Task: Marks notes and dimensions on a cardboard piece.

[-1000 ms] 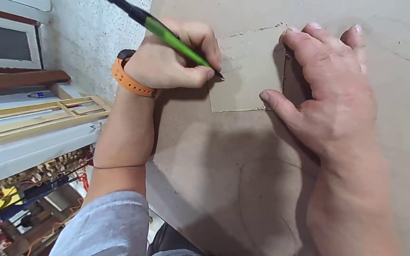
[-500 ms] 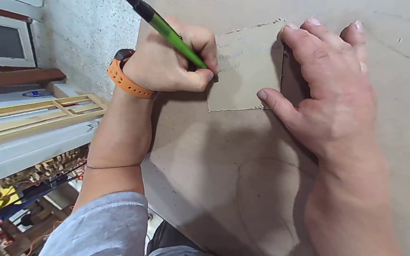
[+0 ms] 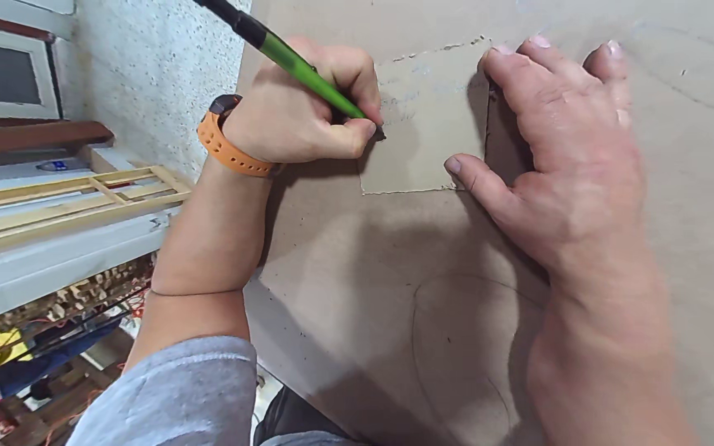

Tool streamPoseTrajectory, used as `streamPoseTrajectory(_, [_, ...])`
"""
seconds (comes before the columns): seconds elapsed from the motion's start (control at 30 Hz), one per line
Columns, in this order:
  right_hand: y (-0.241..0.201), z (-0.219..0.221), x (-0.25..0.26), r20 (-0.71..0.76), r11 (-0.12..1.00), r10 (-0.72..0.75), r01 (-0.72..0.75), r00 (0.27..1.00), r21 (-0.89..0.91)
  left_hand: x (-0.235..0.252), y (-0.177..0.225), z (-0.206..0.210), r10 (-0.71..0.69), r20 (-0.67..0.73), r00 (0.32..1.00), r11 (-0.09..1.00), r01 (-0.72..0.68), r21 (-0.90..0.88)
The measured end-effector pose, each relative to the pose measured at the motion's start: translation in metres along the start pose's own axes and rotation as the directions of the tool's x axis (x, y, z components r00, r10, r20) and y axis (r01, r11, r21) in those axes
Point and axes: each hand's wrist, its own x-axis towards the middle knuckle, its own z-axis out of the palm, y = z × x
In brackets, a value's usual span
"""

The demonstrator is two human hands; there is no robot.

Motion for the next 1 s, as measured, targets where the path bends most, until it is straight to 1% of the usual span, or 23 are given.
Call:
streamPoseTrajectory(0.17, [-0.001, 0.000, 0.000, 0.011, 1.000, 0.004, -0.004, 1.000, 0.004, 0.000, 0.004, 0.001, -0.032, -0.031, 0.999, 0.999, 0.033, 0.043])
streamPoseTrajectory(0.23, [0.000, 0.001, 0.001, 0.002, 1.000, 0.005, -0.005, 1.000, 0.008, 0.004, 0.007, -0.001, -0.046, -0.026, 0.999, 0.998, 0.047, 0.031])
streamPoseTrajectory(0.33, [0.002, 0.002, 0.000, -0.005, 1.000, 0.006, -0.006, 1.000, 0.009, 0.012, 0.004, 0.006, 0.018, -0.011, 1.000, 1.000, -0.018, -0.006])
streamPoseTrajectory(0.43, [0.001, 0.002, 0.000, 0.005, 1.000, 0.008, -0.008, 1.000, 0.010, 0.013, 0.003, 0.008, 0.039, -0.007, 0.999, 0.999, -0.039, 0.022])
streamPoseTrajectory(0.5, [0.001, 0.001, 0.001, 0.009, 1.000, 0.007, -0.007, 1.000, 0.006, 0.014, 0.005, 0.009, 0.042, -0.001, 0.999, 0.998, -0.042, 0.054])
streamPoseTrajectory(0.63, [0.000, 0.000, 0.001, 0.014, 1.000, -0.004, 0.004, 1.000, 0.005, 0.013, 0.004, 0.008, 0.044, -0.006, 0.999, 0.998, -0.044, 0.038])
streamPoseTrajectory(0.8, [0.001, 0.001, 0.002, 0.008, 1.000, -0.009, 0.009, 1.000, 0.007, 0.022, 0.008, 0.002, 0.011, 0.055, 0.998, 1.000, -0.011, 0.001])
streamPoseTrajectory(0.9, [0.002, 0.000, 0.001, 0.026, 1.000, -0.001, 0.001, 1.000, 0.000, 0.031, 0.007, 0.009, 0.022, 0.068, 0.997, 1.000, -0.022, -0.009])
streamPoseTrajectory(1.0, [0.001, 0.000, 0.002, 0.028, 1.000, -0.004, 0.004, 1.000, 0.004, 0.030, 0.007, 0.012, 0.052, 0.047, 0.998, 0.998, -0.053, 0.030])
